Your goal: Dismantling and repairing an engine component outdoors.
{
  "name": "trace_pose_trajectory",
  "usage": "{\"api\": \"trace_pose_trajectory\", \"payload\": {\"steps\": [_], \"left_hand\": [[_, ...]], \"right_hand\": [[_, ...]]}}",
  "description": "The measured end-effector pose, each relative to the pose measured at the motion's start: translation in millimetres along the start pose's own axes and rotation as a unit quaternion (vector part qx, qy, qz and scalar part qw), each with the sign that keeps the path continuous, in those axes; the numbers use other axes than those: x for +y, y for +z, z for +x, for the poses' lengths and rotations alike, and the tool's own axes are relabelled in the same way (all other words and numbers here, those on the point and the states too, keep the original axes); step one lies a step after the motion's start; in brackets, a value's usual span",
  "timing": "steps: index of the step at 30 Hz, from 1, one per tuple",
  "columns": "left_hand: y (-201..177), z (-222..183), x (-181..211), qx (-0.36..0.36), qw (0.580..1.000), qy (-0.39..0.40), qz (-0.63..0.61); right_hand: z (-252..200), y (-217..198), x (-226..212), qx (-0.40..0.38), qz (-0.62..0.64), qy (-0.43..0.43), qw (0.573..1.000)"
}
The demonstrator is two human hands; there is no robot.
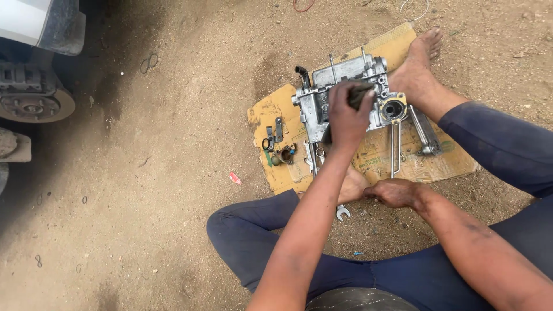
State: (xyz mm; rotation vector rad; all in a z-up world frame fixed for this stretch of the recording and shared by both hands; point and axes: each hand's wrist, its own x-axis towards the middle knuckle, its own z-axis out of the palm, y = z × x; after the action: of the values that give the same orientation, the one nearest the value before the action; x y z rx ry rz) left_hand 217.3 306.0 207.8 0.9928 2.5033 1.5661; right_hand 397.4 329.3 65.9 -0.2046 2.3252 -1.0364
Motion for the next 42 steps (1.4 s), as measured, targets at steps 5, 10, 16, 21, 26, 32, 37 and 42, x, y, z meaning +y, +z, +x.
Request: {"api": "trace_pose_trajectory", "payload": {"steps": [5, 10, 16, 21, 26, 32, 37, 42], "left_hand": [[65, 31, -11, -0.097, 0.975, 0.081, 0.181], [71, 28, -24, -0.171, 0.954, 0.053, 0.242], [55, 31, -36, -0.243, 0.924, 0.135, 0.264], [26, 58, -43, -0.377, 0.875, 0.132, 0.275], [5, 65, -34, -0.465, 0.817, 0.152, 0.307], [-103, 42, -25, -0.447, 0.884, -0.065, 0.119], [-176, -34, -94, -0.226, 0.934, -0.272, -0.047], [-156, -110, -171, 0.043, 0.904, -0.353, -0.238]], "right_hand": [[-2, -4, 4, -0.003, -0.030, -0.011, 0.999], [-7, -14, -1, -0.007, -0.020, -0.003, 1.000], [-7, -18, 2, 0.000, -0.003, 0.014, 1.000], [-5, -13, 7, -0.004, -0.029, 0.011, 1.000], [2, -4, 12, 0.014, -0.013, 0.002, 1.000], [5, -1, 21, 0.014, -0.005, -0.011, 1.000], [10, 4, 24, 0.017, 0.007, -0.030, 0.999], [2, -6, 12, -0.015, -0.008, -0.006, 1.000]]}}
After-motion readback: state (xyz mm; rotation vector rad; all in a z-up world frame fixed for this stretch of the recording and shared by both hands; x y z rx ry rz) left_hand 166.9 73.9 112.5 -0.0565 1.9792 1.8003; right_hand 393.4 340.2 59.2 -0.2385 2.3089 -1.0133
